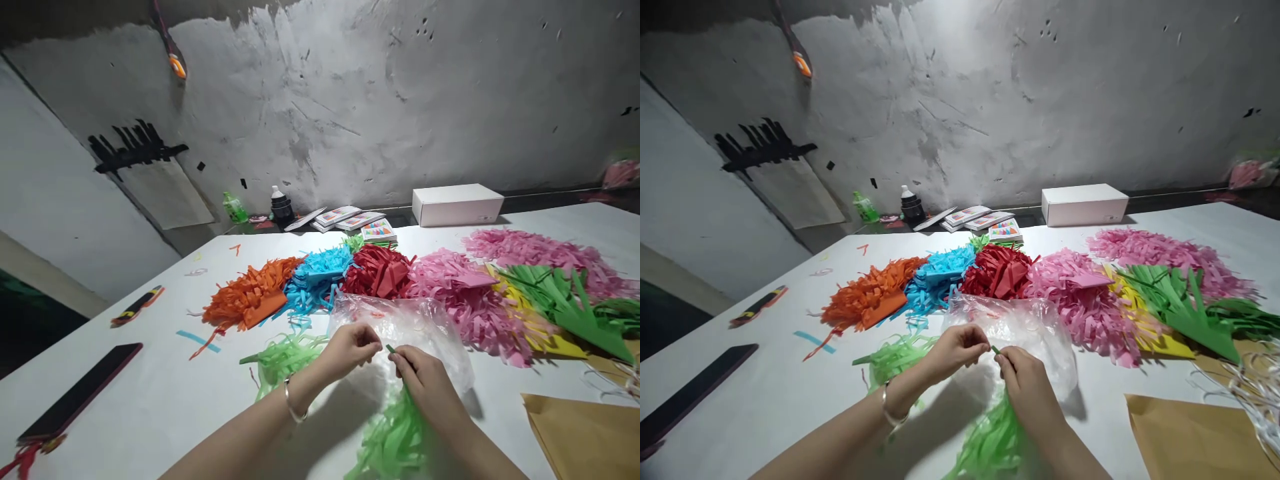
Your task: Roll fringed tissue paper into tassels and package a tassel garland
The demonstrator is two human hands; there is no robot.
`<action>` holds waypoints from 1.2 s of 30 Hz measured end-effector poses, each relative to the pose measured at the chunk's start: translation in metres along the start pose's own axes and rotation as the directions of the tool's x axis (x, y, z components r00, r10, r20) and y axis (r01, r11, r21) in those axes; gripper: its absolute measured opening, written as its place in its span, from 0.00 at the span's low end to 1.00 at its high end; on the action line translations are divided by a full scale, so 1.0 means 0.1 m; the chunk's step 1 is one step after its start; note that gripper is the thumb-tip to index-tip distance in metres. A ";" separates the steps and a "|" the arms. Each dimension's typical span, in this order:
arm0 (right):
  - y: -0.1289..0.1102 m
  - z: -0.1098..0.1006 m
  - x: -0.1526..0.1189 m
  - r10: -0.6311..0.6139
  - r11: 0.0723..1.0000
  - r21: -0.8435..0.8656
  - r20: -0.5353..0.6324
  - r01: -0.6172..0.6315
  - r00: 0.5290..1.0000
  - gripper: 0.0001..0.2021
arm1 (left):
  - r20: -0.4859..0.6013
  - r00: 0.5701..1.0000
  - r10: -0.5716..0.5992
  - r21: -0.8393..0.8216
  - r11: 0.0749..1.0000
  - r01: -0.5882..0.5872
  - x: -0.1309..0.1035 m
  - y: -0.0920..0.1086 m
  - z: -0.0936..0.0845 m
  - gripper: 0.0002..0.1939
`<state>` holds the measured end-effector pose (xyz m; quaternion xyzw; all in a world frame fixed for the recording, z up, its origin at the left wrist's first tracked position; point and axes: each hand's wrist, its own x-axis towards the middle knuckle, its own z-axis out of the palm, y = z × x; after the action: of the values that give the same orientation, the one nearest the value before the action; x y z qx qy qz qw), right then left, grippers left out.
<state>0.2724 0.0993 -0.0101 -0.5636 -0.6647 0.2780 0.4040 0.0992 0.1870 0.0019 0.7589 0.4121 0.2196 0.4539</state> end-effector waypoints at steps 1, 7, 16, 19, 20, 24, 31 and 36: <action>-0.02 0.01 -0.02 -0.025 1.000 -0.001 0.007 0.025 1.000 0.17 | 0.002 1.000 -0.023 -0.077 0.997 0.023 -0.13 0.01 -0.01 0.14; -0.16 0.16 -0.18 -0.170 0.984 -0.024 0.121 0.174 0.978 0.17 | -0.040 0.988 -0.149 -0.534 0.839 0.105 -0.66 0.09 0.05 0.19; -0.30 0.17 -0.27 -0.241 0.959 -0.102 0.189 0.263 0.952 0.15 | -0.109 0.980 -0.165 -0.710 0.703 0.039 -0.93 0.05 0.13 0.17; -0.28 0.14 -0.28 -0.259 0.945 -0.141 0.237 0.297 0.936 0.15 | -0.141 0.973 -0.181 -0.682 0.730 0.037 -0.96 0.05 0.17 0.18; -0.27 0.12 -0.28 -0.262 0.940 -0.151 0.259 0.306 0.930 0.15 | -0.151 0.972 -0.179 -0.662 0.749 0.035 -0.97 0.06 0.19 0.19; -0.26 0.03 -0.25 -0.249 0.935 -0.157 0.353 0.319 0.902 0.14 | -0.166 0.979 -0.122 -0.570 0.822 0.006 -0.99 0.08 0.23 0.19; -0.30 0.01 -0.22 -0.170 0.967 -0.101 0.428 0.234 0.888 0.15 | -0.123 0.991 -0.056 -0.500 0.866 -0.013 -1.00 0.07 0.24 0.18; -0.27 0.02 -0.22 -0.133 0.978 -0.087 0.434 0.188 0.891 0.14 | -0.150 0.981 -0.124 -0.523 0.852 0.028 -1.00 0.09 0.20 0.17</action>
<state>0.2570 0.0724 0.0063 -0.4568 -0.7975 0.3172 0.2340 0.0608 0.0925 0.0039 0.5691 0.4064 0.3712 0.6109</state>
